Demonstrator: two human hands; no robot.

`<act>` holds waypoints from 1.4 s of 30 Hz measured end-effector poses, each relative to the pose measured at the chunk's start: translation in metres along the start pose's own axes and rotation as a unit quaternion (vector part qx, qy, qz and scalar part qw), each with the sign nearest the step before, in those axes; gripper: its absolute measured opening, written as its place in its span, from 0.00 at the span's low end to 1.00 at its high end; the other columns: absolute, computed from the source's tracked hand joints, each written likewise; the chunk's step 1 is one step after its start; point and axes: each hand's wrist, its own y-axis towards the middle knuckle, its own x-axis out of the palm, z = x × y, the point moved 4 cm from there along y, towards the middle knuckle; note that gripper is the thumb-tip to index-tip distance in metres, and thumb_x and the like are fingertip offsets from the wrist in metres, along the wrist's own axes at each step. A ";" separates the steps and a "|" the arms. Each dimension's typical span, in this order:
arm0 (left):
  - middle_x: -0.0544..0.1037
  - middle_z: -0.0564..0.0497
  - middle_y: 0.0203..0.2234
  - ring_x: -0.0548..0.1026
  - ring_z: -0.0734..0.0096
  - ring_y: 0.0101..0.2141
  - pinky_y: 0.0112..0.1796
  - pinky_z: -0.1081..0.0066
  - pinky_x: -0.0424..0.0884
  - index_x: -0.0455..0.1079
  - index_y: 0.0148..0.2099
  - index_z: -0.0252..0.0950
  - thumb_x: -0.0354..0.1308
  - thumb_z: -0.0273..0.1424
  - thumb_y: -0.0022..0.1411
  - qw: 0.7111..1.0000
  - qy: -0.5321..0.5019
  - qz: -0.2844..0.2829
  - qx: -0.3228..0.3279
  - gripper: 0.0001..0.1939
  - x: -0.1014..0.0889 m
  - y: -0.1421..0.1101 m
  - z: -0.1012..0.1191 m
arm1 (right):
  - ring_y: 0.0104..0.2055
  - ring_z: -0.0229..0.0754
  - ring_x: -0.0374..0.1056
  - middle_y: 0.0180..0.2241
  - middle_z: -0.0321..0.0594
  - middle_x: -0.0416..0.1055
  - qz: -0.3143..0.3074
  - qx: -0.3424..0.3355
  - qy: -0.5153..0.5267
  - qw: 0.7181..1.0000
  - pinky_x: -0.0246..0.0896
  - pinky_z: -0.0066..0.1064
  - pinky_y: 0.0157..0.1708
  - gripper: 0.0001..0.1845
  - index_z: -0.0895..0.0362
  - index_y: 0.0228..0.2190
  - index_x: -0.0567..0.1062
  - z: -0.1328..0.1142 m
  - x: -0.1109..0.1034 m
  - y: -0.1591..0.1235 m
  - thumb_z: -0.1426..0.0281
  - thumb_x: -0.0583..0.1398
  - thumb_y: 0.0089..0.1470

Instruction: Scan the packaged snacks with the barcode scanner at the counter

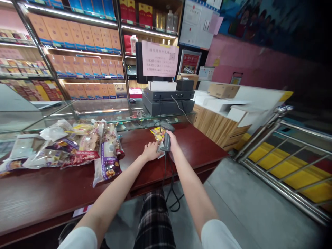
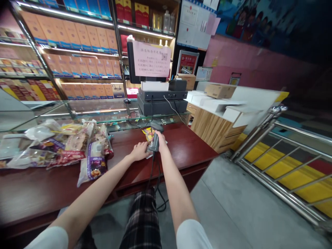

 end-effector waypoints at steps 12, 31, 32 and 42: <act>0.64 0.35 0.62 0.59 0.54 0.63 0.63 0.50 0.46 0.59 0.64 0.29 0.43 0.20 0.60 0.978 0.042 0.183 -0.096 0.29 -0.013 -0.010 -0.055 | 0.17 0.34 0.62 0.15 0.33 0.67 -0.044 0.023 0.049 0.998 0.63 0.24 0.20 0.13 0.58 0.32 0.75 0.002 -0.040 -0.004 0.62 0.56 0.56; 0.77 0.47 0.28 0.77 0.66 0.26 0.35 0.64 0.75 0.68 0.49 0.32 0.42 0.40 0.70 0.495 -0.806 0.276 -0.169 0.20 -0.010 -0.002 -0.090 | 0.17 0.36 0.65 0.20 0.36 0.74 -0.034 0.053 -0.055 0.997 0.61 0.25 0.17 0.20 0.59 0.42 0.74 -0.001 -0.016 -0.036 0.58 0.59 0.54; 0.78 0.46 0.28 0.77 0.66 0.26 0.34 0.64 0.75 0.68 0.49 0.31 0.42 0.42 0.70 0.452 -0.832 0.267 -0.177 0.22 -0.010 -0.003 -0.090 | 0.17 0.36 0.66 0.20 0.37 0.74 -0.033 0.056 -0.056 0.996 0.60 0.25 0.17 0.19 0.59 0.42 0.74 0.000 -0.016 -0.035 0.58 0.59 0.54; 0.79 0.48 0.30 0.77 0.72 0.25 0.31 0.72 0.74 0.71 0.48 0.31 0.55 0.39 0.66 0.366 -0.851 0.315 -0.205 0.16 -0.011 -0.007 -0.101 | 0.19 0.38 0.69 0.19 0.36 0.73 -0.050 -0.011 -0.080 0.996 0.64 0.27 0.21 0.14 0.56 0.33 0.71 -0.002 0.009 -0.020 0.61 0.65 0.48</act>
